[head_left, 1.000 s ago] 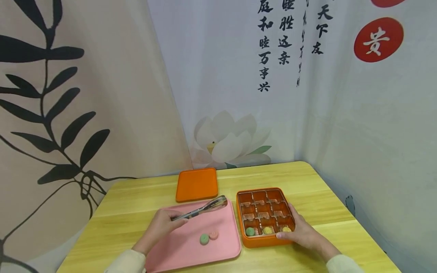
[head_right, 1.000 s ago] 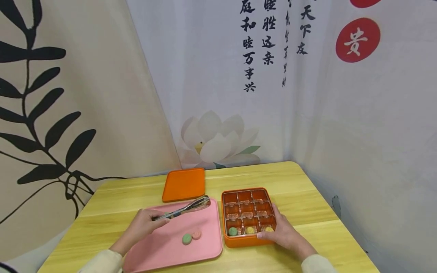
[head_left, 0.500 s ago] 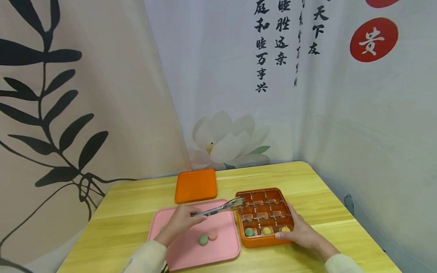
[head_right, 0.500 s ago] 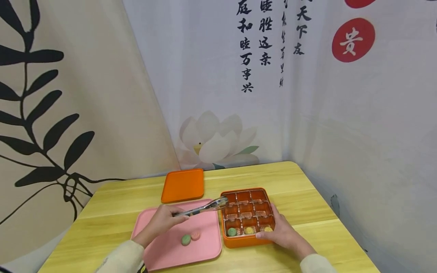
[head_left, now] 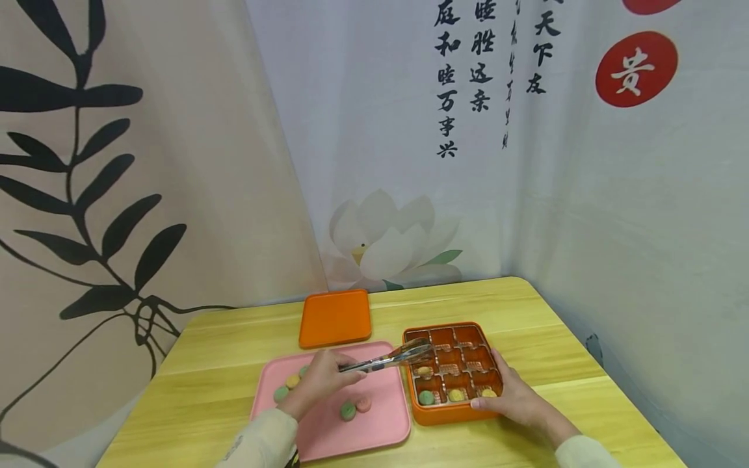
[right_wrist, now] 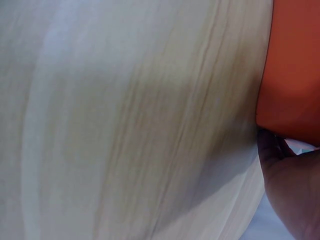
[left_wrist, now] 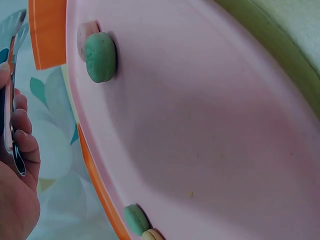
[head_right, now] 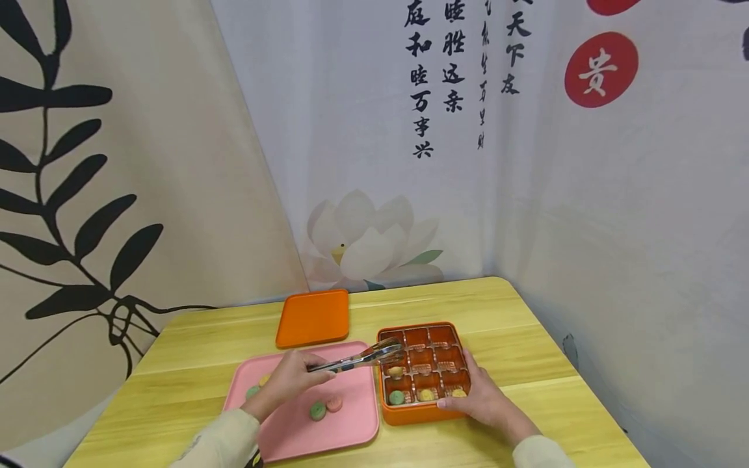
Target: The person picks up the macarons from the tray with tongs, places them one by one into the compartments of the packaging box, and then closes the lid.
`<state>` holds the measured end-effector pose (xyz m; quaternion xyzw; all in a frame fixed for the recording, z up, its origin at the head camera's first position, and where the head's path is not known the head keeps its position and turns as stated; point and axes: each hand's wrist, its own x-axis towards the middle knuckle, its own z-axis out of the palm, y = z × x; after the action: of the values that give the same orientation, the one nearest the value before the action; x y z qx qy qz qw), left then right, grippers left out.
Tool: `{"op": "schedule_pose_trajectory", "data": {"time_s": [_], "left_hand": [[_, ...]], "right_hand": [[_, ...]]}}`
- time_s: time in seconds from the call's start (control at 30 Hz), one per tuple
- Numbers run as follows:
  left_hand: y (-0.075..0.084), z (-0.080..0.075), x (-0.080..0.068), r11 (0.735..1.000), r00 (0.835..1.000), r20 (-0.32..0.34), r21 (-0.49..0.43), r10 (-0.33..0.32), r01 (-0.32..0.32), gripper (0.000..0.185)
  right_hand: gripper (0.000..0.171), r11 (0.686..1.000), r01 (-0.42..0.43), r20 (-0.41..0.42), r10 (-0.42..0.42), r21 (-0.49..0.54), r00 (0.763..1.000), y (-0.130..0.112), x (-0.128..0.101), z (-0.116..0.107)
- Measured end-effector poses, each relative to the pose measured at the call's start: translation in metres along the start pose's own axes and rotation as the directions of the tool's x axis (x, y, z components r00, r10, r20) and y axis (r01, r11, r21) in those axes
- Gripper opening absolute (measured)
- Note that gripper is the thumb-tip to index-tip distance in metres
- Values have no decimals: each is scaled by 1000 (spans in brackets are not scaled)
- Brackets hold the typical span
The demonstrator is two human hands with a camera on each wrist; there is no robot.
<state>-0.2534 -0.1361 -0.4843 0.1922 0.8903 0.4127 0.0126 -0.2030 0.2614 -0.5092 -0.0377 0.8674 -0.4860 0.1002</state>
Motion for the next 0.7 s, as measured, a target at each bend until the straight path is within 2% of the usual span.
{"op": "schedule_pose_trajectory", "data": {"time_s": [0.13, 0.43, 0.7], "left_hand": [[-2, -1, 0, 1000, 999, -24, 2, -22, 22, 15], [-3, -8, -1, 1000, 999, -46, -7, 6, -7, 14], [-4, -17, -3, 999, 998, -63, 49, -14, 17, 21]], "right_hand": [[124, 1000, 3, -3, -3, 18, 1000, 1, 0, 0], [123, 1000, 19, -5, -19, 18, 1000, -2, 1, 0], [123, 1000, 21, 1, -21, 15, 1000, -1, 3, -1]]}}
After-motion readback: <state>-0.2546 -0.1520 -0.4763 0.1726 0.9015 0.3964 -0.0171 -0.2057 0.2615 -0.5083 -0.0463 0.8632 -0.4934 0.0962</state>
